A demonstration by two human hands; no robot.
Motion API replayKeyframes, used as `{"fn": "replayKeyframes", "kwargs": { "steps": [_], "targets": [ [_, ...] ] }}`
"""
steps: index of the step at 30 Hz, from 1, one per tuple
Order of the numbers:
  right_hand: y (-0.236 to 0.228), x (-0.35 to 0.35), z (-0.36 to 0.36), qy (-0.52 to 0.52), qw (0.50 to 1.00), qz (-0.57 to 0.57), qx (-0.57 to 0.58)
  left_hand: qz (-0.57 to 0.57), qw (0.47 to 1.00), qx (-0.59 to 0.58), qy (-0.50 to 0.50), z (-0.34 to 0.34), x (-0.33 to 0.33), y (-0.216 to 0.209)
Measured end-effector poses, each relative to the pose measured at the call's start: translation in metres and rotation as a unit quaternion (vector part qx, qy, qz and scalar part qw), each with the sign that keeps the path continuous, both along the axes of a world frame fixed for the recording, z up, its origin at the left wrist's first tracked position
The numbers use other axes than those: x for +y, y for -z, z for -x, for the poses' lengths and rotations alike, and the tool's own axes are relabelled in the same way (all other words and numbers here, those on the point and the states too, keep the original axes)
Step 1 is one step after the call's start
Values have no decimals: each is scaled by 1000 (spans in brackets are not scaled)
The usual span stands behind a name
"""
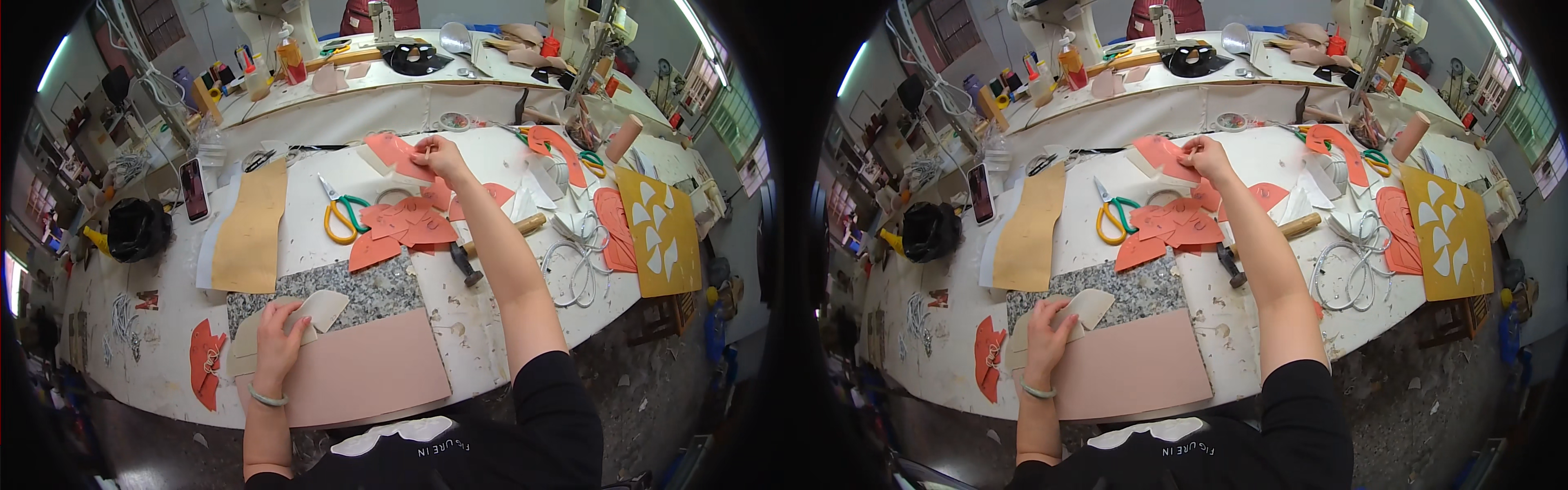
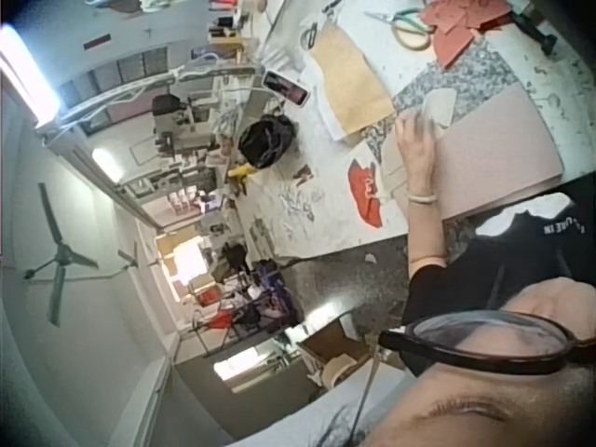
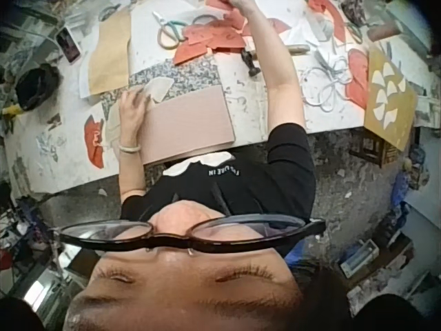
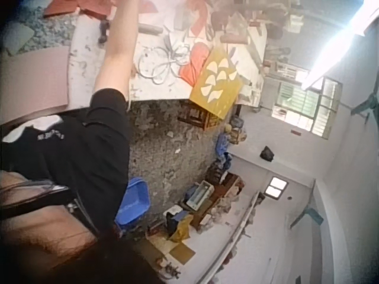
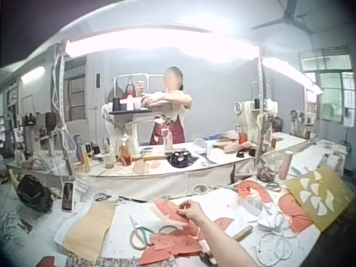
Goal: The person aligns red paper cutouts on a beige template and traces outlines with a blue pen. They then use a black marker to draw on a separate beige paper piece. The workspace contains scissors, a hammer, and various paper scraps.
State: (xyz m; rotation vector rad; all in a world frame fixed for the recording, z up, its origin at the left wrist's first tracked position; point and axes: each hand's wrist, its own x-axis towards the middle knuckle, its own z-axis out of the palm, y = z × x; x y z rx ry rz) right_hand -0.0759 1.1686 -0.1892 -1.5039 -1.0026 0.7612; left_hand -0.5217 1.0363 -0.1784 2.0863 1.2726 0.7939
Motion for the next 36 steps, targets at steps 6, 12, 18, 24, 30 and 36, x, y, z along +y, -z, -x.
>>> {"fn": "replayKeyframes", "kwargs": {
  "steps": [6,12,18,24,30,36],
  "targets": [
    [38,-6,-26,98,978,-5,-186,221,951,-204,74,1,-13,-21],
    [-40,-84,34,-28,986,-129,103,315,905,-153,243,-13,-35,-21],
    [-43,-205,128,-168,968,-61,178,-59,956,-12,288,-18,-43,5],
    [-4,-271,203,-150,967,38,203,19,992,-52,112,3,-28,-12],
    [12,-278,232,-116,984,-39,-129,-48,977,61,199,3,-85,-8],
    [20,-277,234,-90,981,-51,-162,-64,979,81,178,-6,-102,13]
  ]
}}
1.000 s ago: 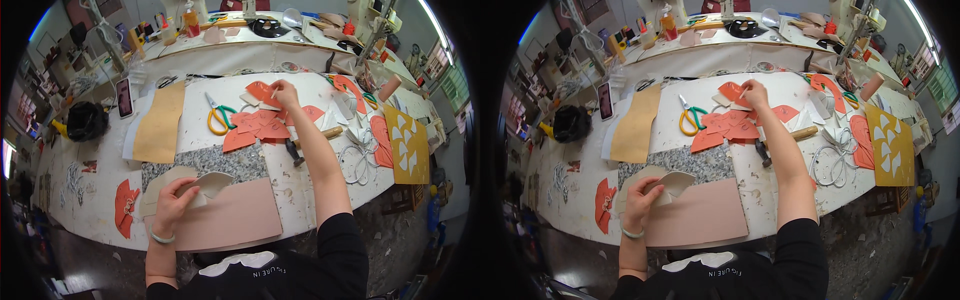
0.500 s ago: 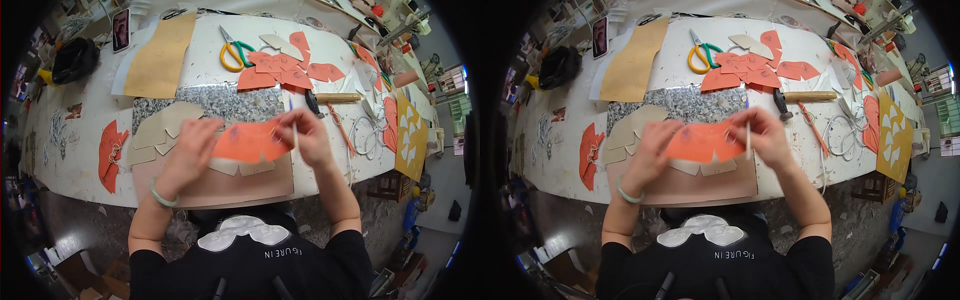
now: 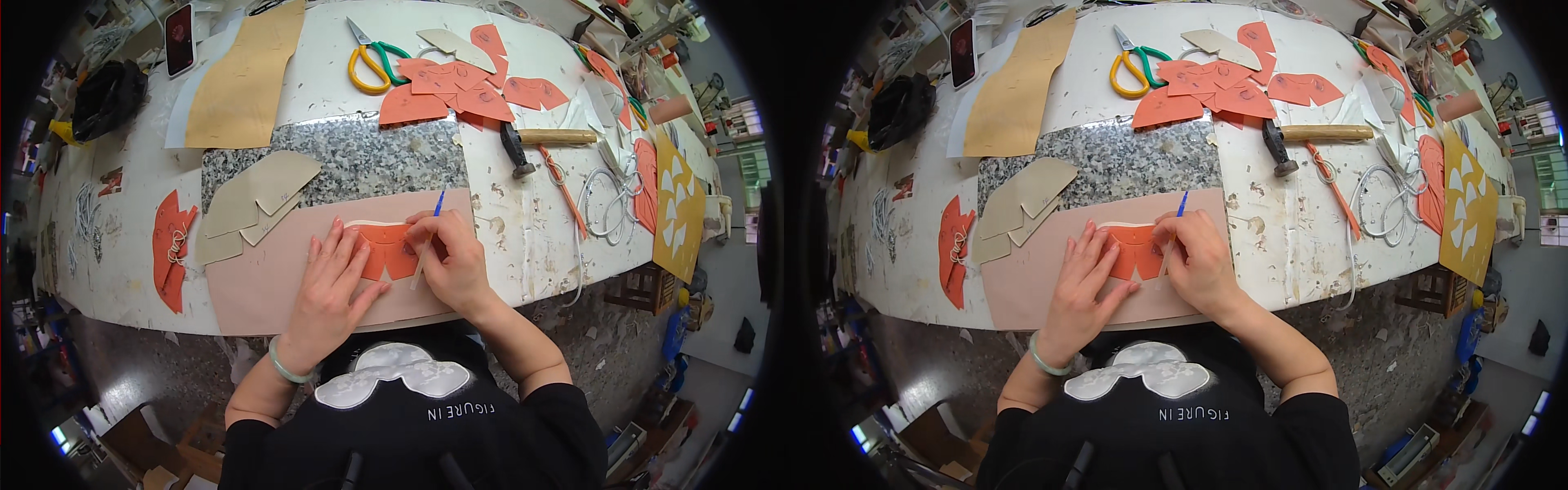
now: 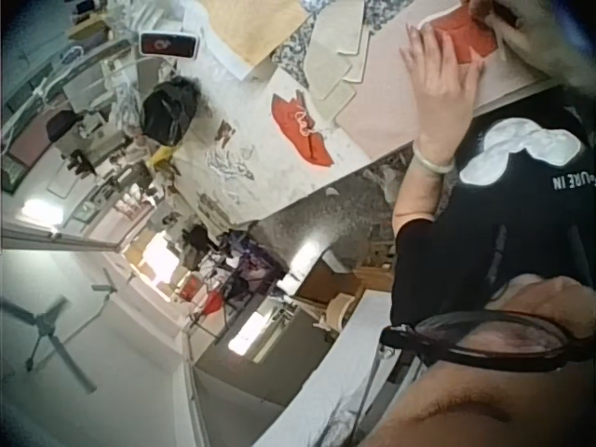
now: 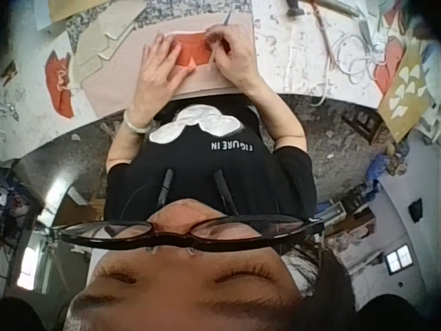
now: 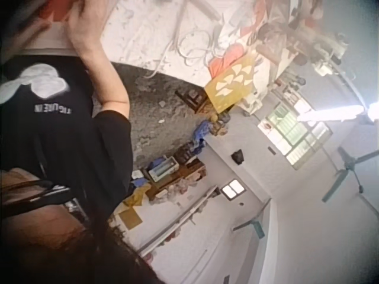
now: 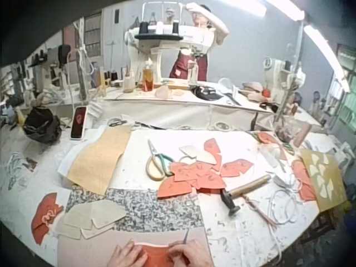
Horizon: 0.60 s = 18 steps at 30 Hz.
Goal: The person aligns red paper cutouts on a beige template and traces outlines with a blue pen. They then use a black marker to draw on a separate beige paper piece. The workspace contains scissors, a hammer, and various paper scraps.
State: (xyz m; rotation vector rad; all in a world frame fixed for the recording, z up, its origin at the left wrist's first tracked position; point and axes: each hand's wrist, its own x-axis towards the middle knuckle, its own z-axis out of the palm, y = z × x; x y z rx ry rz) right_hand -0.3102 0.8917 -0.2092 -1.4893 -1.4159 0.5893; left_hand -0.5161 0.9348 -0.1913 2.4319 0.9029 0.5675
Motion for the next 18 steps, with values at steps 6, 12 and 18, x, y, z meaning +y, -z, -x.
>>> {"fn": "replayKeyframes", "kwargs": {
  "steps": [6,12,18],
  "targets": [
    [2,-1,0,3,1000,5,-7,16,999,-31,-34,-3,-4,8],
    [-1,-1,-1,-4,999,4,-40,5,997,-49,-51,-4,-4,11],
    [-5,-10,4,31,980,3,194,-66,996,-52,-38,-4,-6,4]
  ]
}}
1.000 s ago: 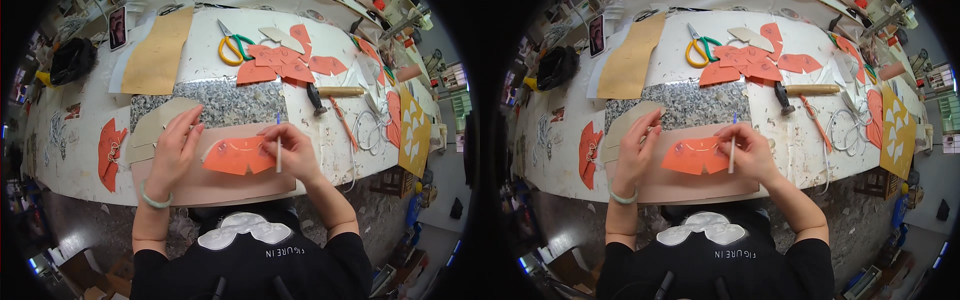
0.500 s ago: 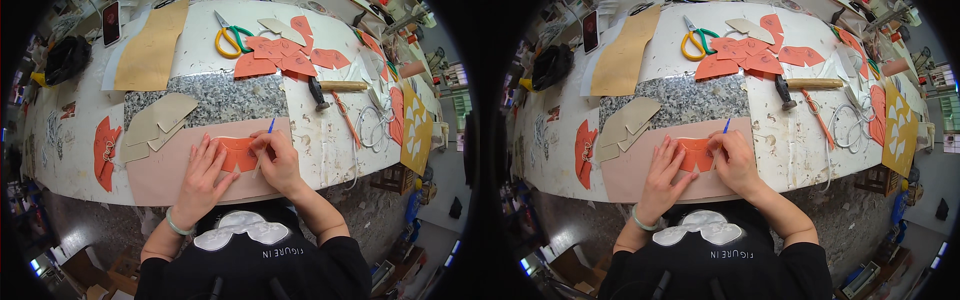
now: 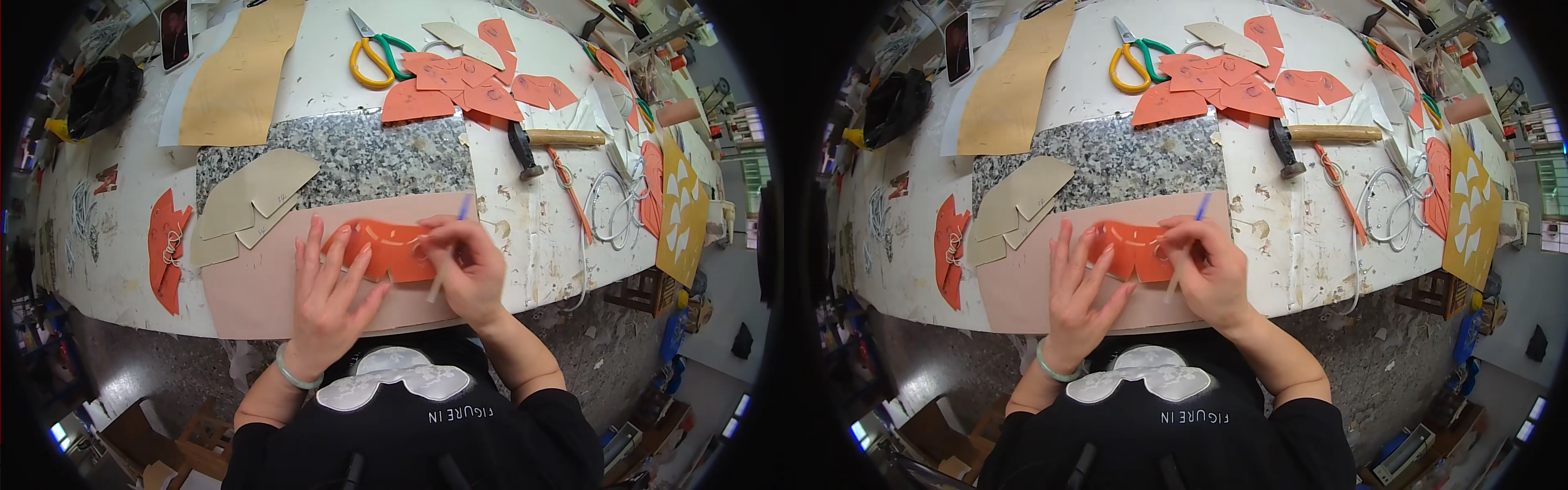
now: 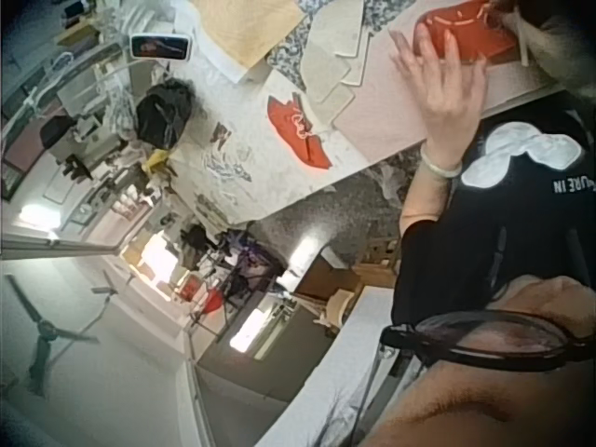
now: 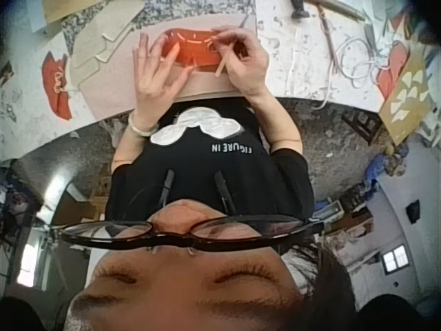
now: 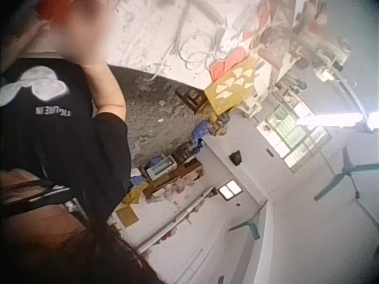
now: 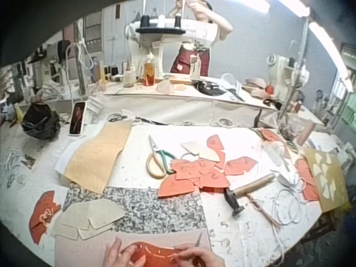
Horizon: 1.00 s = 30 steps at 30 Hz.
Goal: The person aligns red paper cutouts on a beige template and traces outlines with a blue pen. They then use a black marker to draw on a separate beige paper piece. The workspace contains scissors, a hammer, and various paper scraps.
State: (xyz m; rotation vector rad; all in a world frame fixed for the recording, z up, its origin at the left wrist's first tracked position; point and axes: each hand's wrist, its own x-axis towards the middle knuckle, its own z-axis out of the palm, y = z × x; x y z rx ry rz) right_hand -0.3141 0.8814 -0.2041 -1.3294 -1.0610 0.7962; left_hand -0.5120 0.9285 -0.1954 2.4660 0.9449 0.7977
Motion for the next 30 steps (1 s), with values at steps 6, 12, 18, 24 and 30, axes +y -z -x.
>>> {"fn": "replayKeyframes", "kwargs": {
  "steps": [6,12,18,24,30],
  "targets": [
    [-57,-2,11,-160,966,-190,-78,124,974,-181,62,-21,-7,-21],
    [-64,6,-22,-52,969,-138,-199,388,876,-283,-48,-10,-7,-39],
    [-19,3,-26,-65,993,79,-50,439,827,-341,-85,-17,-7,-14],
    [-4,12,-29,-69,989,76,-105,77,989,-47,-118,-7,1,-4],
    [-1,19,-23,-65,983,41,-168,54,997,25,-45,-3,1,6]
  ]
}}
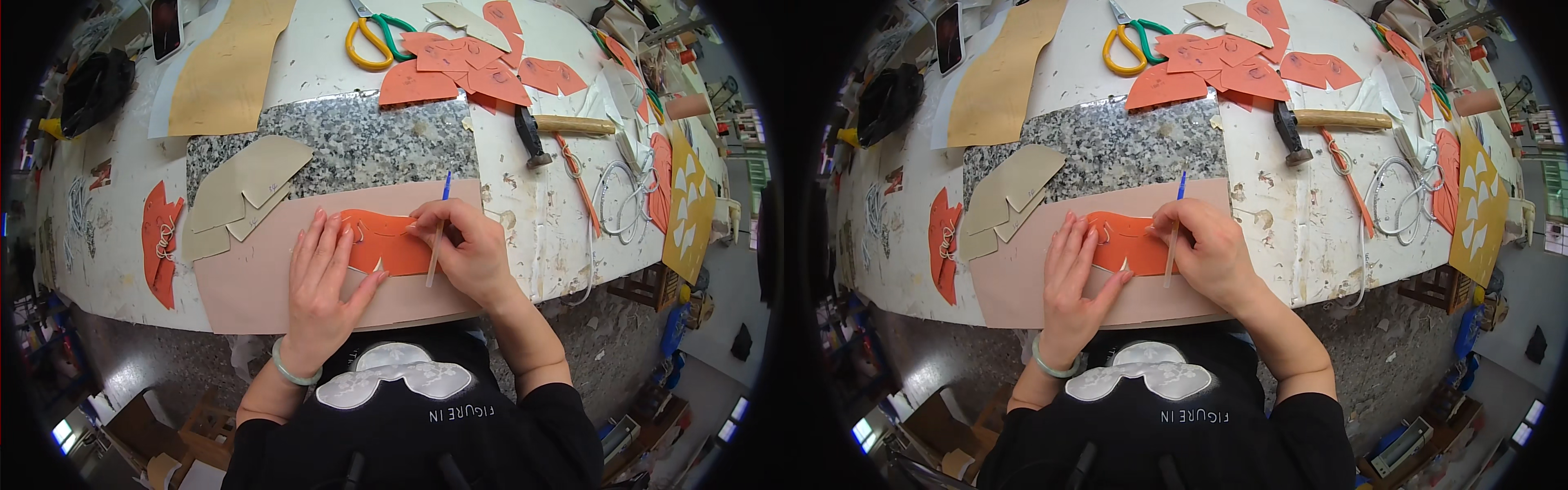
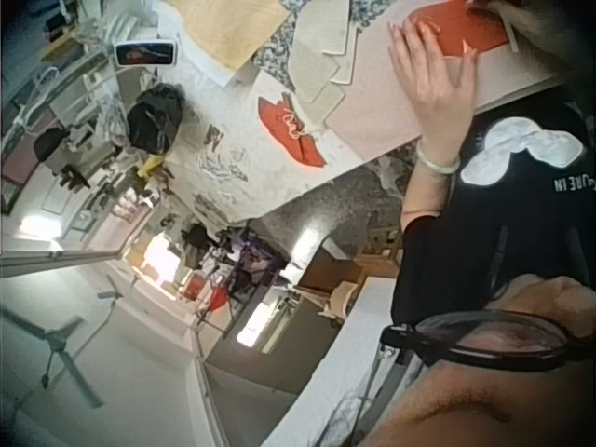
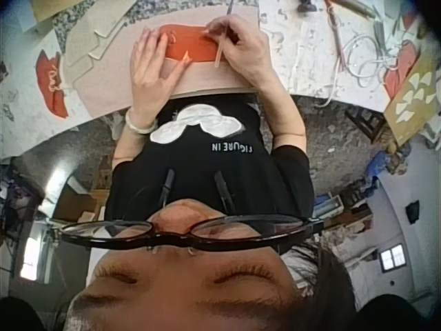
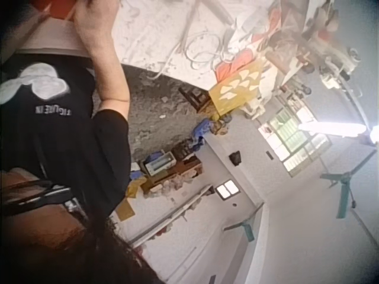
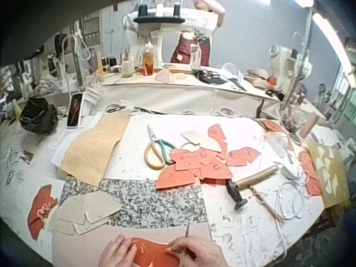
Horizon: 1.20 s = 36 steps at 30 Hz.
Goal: The person aligns red paper cutouts on a beige template and traces outlines with a blue pen. They then use a black marker to draw on a separate beige paper piece. The workspace contains scissors, a hammer, and various paper scraps.
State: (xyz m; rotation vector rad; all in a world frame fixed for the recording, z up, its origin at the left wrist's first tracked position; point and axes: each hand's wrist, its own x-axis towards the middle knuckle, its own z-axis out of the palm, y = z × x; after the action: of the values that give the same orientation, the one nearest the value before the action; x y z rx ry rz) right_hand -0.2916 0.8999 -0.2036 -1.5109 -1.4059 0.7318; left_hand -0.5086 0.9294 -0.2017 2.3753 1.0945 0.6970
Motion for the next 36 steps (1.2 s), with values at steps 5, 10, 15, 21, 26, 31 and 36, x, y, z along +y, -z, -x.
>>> {"fn": "replayKeyframes", "kwargs": {
  "steps": [5,10,15,21,26,31,36],
  "targets": [
    [0,1,0,8,1000,-7,5,-11,1000,-4,5,-3,-1,-2],
    [4,3,0,4,999,-39,-13,-13,1000,-16,3,-1,-3,-1],
    [2,2,2,9,999,-32,-8,-13,1000,-15,8,-2,-4,-2],
    [5,4,2,5,998,-53,-40,-13,1000,-9,10,-2,-3,-3],
    [2,3,2,0,997,-63,-51,-20,1000,-2,21,-2,-4,-4],
    [3,4,2,-6,995,-68,-68,-32,999,2,15,-5,-4,-8],
    [4,6,3,-15,993,-78,-91,-84,988,116,58,-1,-6,-15]
  ]
}}
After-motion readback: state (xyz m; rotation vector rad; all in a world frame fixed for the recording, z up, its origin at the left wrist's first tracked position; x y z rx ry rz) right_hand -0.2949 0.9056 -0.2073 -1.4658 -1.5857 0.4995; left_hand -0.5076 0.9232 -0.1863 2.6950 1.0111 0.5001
